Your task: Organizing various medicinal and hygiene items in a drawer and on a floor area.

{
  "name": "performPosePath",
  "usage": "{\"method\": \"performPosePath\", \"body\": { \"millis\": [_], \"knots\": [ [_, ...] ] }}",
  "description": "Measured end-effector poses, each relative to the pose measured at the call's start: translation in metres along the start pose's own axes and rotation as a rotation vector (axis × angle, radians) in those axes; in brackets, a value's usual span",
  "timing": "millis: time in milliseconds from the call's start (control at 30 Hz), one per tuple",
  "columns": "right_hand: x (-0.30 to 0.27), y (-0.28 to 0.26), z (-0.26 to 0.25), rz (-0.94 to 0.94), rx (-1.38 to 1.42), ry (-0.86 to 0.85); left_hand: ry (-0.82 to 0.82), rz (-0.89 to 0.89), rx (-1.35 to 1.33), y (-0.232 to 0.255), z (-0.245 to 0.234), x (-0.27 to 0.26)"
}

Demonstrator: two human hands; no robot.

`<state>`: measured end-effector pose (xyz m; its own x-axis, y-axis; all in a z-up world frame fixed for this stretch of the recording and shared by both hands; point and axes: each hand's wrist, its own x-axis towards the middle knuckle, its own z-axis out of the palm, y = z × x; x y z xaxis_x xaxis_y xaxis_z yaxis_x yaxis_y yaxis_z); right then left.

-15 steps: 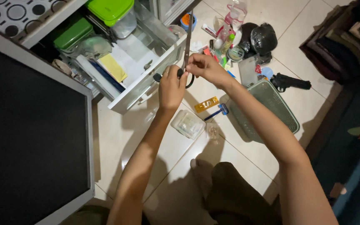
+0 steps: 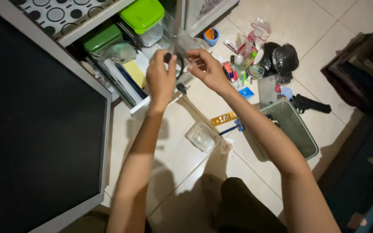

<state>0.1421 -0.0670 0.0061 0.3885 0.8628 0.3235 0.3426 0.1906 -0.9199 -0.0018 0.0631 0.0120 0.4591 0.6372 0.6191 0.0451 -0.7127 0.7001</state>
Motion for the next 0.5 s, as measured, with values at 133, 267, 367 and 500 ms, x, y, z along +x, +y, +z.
{"method": "performPosePath", "body": {
  "millis": [133,267,367,500],
  "knots": [
    [0.026,-0.001,0.032,-0.077,-0.179,0.047,0.099,-0.013,0.082,-0.028,-0.026,0.006],
    [0.047,0.008,0.067,-0.166,-0.412,-0.046,-0.019,-0.305,0.19,-0.054,-0.027,-0.003],
    [0.06,0.006,0.09,-0.066,-0.571,-0.142,-0.075,-0.461,0.217,-0.06,-0.025,-0.005],
    [0.086,0.037,0.099,-0.033,-0.612,-0.322,-0.008,-0.541,0.239,-0.076,-0.016,-0.006]
  ]
}}
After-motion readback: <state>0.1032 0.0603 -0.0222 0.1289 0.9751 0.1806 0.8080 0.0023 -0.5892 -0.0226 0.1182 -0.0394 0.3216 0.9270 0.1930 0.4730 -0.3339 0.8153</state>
